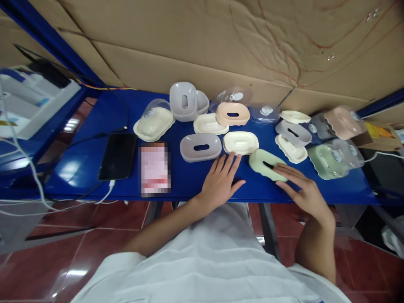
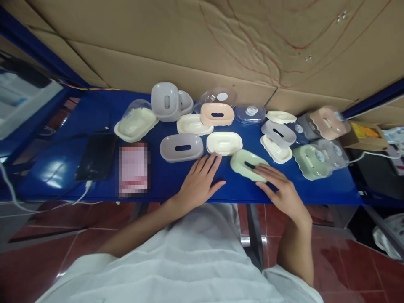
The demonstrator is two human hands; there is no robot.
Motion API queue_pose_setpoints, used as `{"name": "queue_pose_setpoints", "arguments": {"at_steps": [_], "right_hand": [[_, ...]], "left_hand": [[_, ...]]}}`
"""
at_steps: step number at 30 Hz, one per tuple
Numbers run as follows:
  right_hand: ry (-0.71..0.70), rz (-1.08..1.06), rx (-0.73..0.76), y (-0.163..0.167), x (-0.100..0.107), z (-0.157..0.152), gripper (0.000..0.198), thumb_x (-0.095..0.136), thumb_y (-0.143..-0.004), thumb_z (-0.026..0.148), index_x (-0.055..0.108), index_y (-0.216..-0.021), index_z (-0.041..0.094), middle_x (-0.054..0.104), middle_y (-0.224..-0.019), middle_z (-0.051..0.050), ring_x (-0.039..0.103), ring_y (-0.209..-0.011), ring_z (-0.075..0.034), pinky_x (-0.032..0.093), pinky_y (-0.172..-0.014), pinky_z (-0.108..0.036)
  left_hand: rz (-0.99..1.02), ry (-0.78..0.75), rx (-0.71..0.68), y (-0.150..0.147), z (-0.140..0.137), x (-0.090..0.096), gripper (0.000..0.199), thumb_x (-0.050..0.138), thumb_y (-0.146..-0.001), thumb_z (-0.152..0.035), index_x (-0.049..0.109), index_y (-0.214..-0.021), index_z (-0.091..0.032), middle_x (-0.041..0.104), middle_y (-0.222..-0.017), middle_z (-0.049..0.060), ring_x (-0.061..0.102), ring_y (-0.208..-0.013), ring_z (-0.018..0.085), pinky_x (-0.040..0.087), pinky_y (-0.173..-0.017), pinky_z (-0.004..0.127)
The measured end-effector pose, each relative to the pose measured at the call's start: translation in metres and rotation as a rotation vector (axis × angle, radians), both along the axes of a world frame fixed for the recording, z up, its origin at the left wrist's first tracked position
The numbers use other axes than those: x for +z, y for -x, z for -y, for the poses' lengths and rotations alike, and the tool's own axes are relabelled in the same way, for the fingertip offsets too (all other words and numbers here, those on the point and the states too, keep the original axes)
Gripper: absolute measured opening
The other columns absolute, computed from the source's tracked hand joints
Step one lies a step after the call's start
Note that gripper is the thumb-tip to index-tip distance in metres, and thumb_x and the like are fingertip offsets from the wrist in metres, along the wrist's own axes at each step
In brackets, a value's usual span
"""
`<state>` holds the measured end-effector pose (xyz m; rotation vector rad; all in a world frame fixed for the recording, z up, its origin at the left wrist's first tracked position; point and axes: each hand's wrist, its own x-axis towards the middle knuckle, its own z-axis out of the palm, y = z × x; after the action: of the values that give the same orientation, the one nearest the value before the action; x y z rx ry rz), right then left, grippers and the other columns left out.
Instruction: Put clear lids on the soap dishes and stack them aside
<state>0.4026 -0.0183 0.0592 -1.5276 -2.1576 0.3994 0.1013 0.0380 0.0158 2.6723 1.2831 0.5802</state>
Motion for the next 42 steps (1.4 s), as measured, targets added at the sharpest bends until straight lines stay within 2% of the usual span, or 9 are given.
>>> {"name": "queue_pose_setpoints", "arguments": {"at_steps": [4, 9, 14, 22, 28, 31, 34, 37, 42], "right_hand": [[-0.185, -0.024, -0.145, 0.007, -0.004, -0.004, 0.049, 0.065, -0.104, 0.035, 0.061, -0.152, 0.043, 0.070, -0.147, -0.002, 0.062, -0.142, -0.035, 0.050, -0.122, -0.067], [-0.103, 0.034, 0.157, 0.052, -0.016, -0.023, 0.051, 0.061, -0.107, 0.030, 0.057, -0.156, 0.040, 0.066, -0.153, -0.002, 0.055, -0.150, -0.031, 0.048, -0.125, -0.062], [-0.058, 0.100, 0.357, 0.086, -0.023, -0.032, 0.048, 0.056, -0.109, 0.028, 0.056, -0.157, 0.034, 0.058, -0.161, -0.003, 0.047, -0.157, -0.028, 0.043, -0.130, -0.059], [-0.166, 0.265, 0.485, 0.088, -0.019, -0.037, 0.050, 0.058, -0.109, 0.032, 0.055, -0.159, 0.033, 0.058, -0.161, -0.005, 0.053, -0.153, -0.027, 0.042, -0.130, -0.056], [-0.338, 0.243, 0.218, 0.098, 0.022, -0.165, 0.047, 0.052, -0.110, 0.038, 0.058, -0.156, 0.030, 0.047, -0.170, -0.009, 0.041, -0.160, -0.033, 0.037, -0.129, -0.061], [-0.305, 0.277, 0.108, 0.112, 0.023, -0.240, 0.068, 0.063, -0.104, 0.049, 0.044, -0.166, 0.027, 0.034, -0.176, -0.013, 0.034, -0.162, -0.041, 0.037, -0.126, -0.069], [-0.247, 0.271, 0.038, 0.117, 0.017, -0.272, 0.064, 0.066, -0.102, 0.046, 0.051, -0.160, 0.025, 0.039, -0.172, -0.015, 0.043, -0.156, -0.039, 0.044, -0.123, -0.063], [-0.344, 0.237, -0.034, 0.109, 0.016, -0.249, 0.053, 0.064, -0.104, 0.048, 0.060, -0.150, 0.022, 0.047, -0.165, -0.017, 0.046, -0.154, -0.038, 0.043, -0.123, -0.063], [-0.472, 0.064, -0.076, 0.085, 0.008, -0.131, 0.058, 0.071, -0.099, 0.058, 0.058, -0.142, 0.022, 0.053, -0.158, -0.019, 0.051, -0.151, -0.036, 0.045, -0.122, -0.063]], "left_hand": [[-0.041, -0.070, -0.014, 0.007, 0.007, -0.001, 0.050, 0.052, -0.111, -0.028, 0.051, -0.158, -0.011, 0.067, -0.142, 0.018, 0.066, -0.122, 0.030, 0.051, -0.106, 0.044], [-0.001, -0.188, -0.105, 0.041, 0.025, -0.004, 0.028, 0.058, -0.104, -0.010, 0.070, -0.129, -0.018, 0.073, -0.121, 0.012, 0.068, -0.106, 0.025, 0.055, -0.093, 0.038], [0.071, -0.295, -0.016, 0.065, 0.033, -0.006, 0.043, 0.064, -0.102, -0.009, 0.065, -0.141, -0.024, 0.068, -0.140, 0.015, 0.065, -0.128, 0.030, 0.055, -0.104, 0.044], [0.111, -0.139, -0.081, 0.074, 0.027, -0.006, 0.024, 0.063, -0.108, -0.025, 0.072, -0.128, -0.018, 0.071, -0.143, 0.012, 0.061, -0.143, 0.030, 0.054, -0.114, 0.046], [0.203, -0.108, -0.123, 0.077, 0.025, -0.011, 0.027, 0.063, -0.107, -0.028, 0.071, -0.130, -0.015, 0.070, -0.145, 0.014, 0.059, -0.145, 0.032, 0.056, -0.117, 0.050], [0.252, -0.097, -0.129, 0.078, 0.026, -0.013, 0.025, 0.064, -0.107, -0.026, 0.070, -0.128, -0.016, 0.069, -0.145, 0.014, 0.059, -0.145, 0.032, 0.056, -0.119, 0.049], [0.300, -0.073, -0.116, 0.079, 0.026, -0.014, 0.023, 0.063, -0.106, -0.023, 0.069, -0.128, -0.018, 0.062, -0.153, 0.016, 0.058, -0.147, 0.031, 0.056, -0.119, 0.049], [0.337, -0.068, -0.097, 0.080, 0.027, -0.015, 0.024, 0.064, -0.105, -0.020, 0.067, -0.129, -0.018, 0.053, -0.160, 0.020, 0.056, -0.148, 0.032, 0.056, -0.118, 0.049], [0.364, -0.015, -0.021, 0.080, 0.031, -0.013, 0.045, 0.067, -0.104, -0.024, 0.055, -0.148, -0.021, 0.045, -0.164, 0.021, 0.055, -0.150, 0.034, 0.058, -0.116, 0.047]]}}
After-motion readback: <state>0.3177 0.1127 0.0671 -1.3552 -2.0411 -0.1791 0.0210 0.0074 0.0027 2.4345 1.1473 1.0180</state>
